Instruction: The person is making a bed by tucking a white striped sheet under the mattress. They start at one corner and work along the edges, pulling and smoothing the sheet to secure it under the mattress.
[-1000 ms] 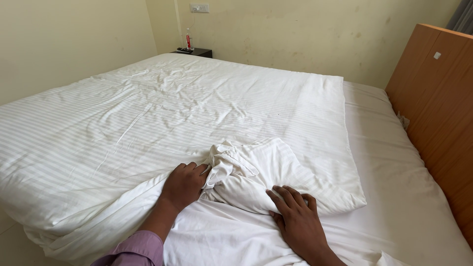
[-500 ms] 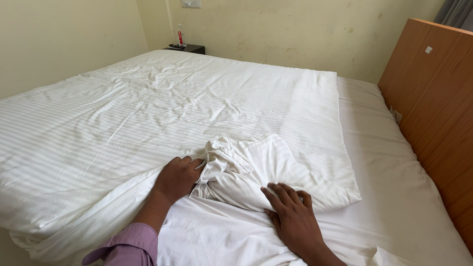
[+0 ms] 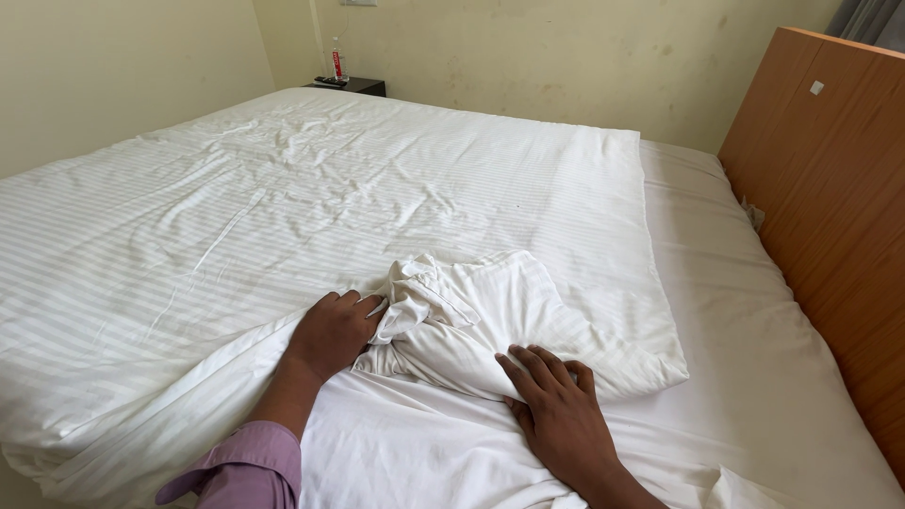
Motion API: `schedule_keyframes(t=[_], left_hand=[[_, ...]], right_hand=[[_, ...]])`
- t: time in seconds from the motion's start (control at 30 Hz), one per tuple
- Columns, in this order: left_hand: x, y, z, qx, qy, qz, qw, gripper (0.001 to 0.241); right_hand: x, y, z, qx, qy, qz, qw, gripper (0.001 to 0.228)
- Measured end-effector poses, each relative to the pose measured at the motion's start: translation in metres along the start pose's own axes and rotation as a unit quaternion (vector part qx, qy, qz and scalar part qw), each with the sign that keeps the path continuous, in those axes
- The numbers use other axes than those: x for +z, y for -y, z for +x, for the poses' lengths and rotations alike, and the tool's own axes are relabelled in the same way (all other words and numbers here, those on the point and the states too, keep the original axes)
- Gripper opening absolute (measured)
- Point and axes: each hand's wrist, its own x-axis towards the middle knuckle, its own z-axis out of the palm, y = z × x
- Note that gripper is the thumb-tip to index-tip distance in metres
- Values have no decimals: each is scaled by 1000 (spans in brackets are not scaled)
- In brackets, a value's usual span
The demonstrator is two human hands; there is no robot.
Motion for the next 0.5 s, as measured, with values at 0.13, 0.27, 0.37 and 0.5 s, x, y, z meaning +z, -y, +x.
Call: schedule_keyframes(t=[0.13, 0.27, 0.37, 0.5], left_hand=[[2, 2, 0, -5, -13, -3, 1000, 27], [11, 6, 3, -12, -12, 9, 1000, 27], [11, 5, 4, -15, -3, 25, 1000, 24], [5, 0, 3, -20, 10, 38, 999, 24]], right_hand=[[2, 0, 0, 1, 7, -2, 1000, 55], [3, -1, 0, -2, 7, -4, 1000, 54], [2, -1, 0, -3, 8, 0, 1000, 54], [1, -1, -1, -6, 13, 2, 1000, 55]])
